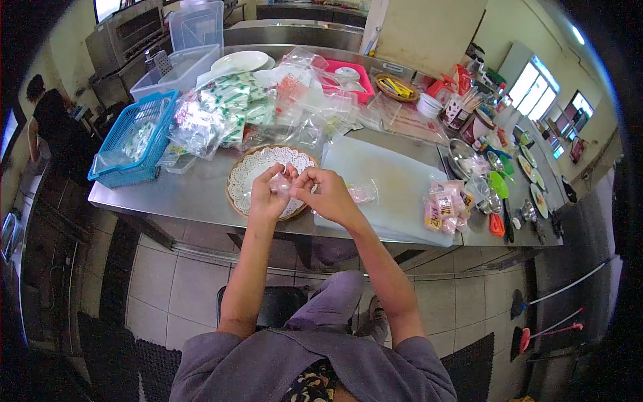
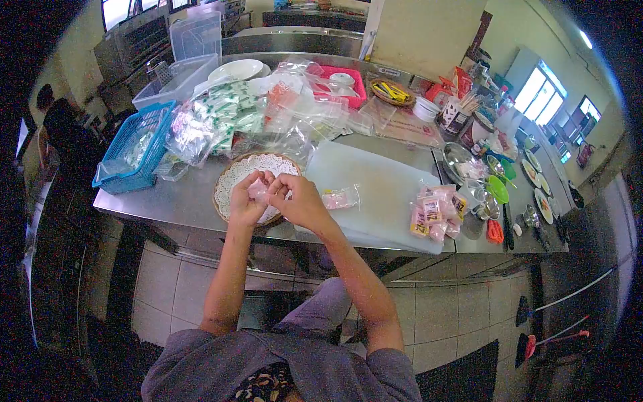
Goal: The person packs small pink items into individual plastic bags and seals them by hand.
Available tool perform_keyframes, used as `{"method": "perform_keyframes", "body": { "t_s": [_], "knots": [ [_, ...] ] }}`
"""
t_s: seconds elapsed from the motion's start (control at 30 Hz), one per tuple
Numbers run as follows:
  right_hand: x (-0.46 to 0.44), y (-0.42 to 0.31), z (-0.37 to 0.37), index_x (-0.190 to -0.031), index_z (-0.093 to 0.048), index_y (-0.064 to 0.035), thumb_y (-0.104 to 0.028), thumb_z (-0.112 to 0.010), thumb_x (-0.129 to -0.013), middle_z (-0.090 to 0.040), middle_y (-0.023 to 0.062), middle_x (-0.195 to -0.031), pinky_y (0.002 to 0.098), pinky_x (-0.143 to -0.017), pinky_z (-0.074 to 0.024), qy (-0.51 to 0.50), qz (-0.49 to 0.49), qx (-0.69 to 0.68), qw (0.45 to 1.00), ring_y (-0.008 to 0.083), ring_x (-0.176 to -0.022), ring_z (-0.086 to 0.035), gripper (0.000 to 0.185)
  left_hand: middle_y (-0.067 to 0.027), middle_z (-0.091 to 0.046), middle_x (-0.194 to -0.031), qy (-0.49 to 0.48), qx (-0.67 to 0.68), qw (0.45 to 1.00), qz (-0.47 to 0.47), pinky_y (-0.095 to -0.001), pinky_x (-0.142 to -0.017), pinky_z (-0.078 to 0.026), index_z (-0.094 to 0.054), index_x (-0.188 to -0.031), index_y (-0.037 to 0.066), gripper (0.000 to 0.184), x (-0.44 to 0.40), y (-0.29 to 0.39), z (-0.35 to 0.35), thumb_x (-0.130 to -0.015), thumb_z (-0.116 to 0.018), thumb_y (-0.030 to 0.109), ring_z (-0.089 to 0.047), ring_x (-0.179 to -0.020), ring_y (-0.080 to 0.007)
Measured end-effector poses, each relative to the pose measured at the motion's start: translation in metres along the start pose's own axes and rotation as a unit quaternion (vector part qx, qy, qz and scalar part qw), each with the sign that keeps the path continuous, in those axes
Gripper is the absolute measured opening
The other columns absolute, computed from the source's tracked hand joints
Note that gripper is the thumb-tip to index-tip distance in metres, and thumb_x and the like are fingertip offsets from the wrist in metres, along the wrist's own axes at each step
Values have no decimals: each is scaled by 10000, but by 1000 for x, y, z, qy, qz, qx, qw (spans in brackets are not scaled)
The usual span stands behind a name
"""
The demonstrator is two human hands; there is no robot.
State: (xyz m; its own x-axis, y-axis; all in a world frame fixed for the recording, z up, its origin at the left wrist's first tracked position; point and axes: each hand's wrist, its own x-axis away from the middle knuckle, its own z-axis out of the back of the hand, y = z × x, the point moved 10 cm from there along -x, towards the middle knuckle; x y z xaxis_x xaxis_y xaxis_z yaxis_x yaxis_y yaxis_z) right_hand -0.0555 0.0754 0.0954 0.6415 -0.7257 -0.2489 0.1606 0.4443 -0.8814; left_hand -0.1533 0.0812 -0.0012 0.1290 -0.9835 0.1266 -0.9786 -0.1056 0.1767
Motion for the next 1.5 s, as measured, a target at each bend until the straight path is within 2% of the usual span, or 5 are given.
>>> {"method": "perform_keyframes", "body": {
  "t_s": [0.3, 0.43, 0.6, 1.0, 1.5],
  "knots": [
    [-1, -38, 29, -778, -603, -40, -141, -673, -719, -596, 56, -653, 253, -525, -425, 173, 69, 99, 978, 101, -595, -564, 136, -138, -551, -889, -5, -14, 999, 31, -367, -750, -477, -475, -931, 4, 378, 14, -18, -28, -882, -508, 377, -543, -818, -256],
    [-6, -26, 6, -822, -601, -58, -167, -680, -685, -594, 91, -637, 337, -557, -451, 122, 120, 252, 953, 224, -605, -597, 192, -162, -544, -1055, -103, -21, 993, 52, -379, -869, -449, -435, -1156, -38, 594, 11, -21, -30, -875, -461, 485, -534, -996, -266],
    [0, -22, -1, -928, -541, -37, -202, -712, -648, -627, 140, -788, 430, -657, -471, -55, 12, 221, 974, 328, -748, -609, 368, -86, -551, -868, -97, -47, 986, 124, -337, -724, -450, -504, -1026, 21, 339, -2, -32, -2, -893, -495, 333, -528, -808, -220],
    [-4, -9, 2, -1202, -425, -94, -247, -747, -568, -651, 93, -787, 390, -696, -492, -139, 33, 296, 944, 283, -759, -629, 728, -65, -560, -834, -119, -151, 964, 181, -274, -618, -482, -539, -933, 6, 156, 18, -58, -19, -863, -500, 140, -541, -727, -165],
    [-20, -19, 23, -1061, -528, -95, -328, -674, -723, -579, 76, -591, 299, -495, -425, -45, 50, 204, 977, 162, -536, -584, 436, -67, -565, -884, -104, -130, 976, 143, -301, -632, -462, -514, -980, 19, 254, 13, -52, -7, -894, -501, 258, -565, -719, -159]
  ]
}}
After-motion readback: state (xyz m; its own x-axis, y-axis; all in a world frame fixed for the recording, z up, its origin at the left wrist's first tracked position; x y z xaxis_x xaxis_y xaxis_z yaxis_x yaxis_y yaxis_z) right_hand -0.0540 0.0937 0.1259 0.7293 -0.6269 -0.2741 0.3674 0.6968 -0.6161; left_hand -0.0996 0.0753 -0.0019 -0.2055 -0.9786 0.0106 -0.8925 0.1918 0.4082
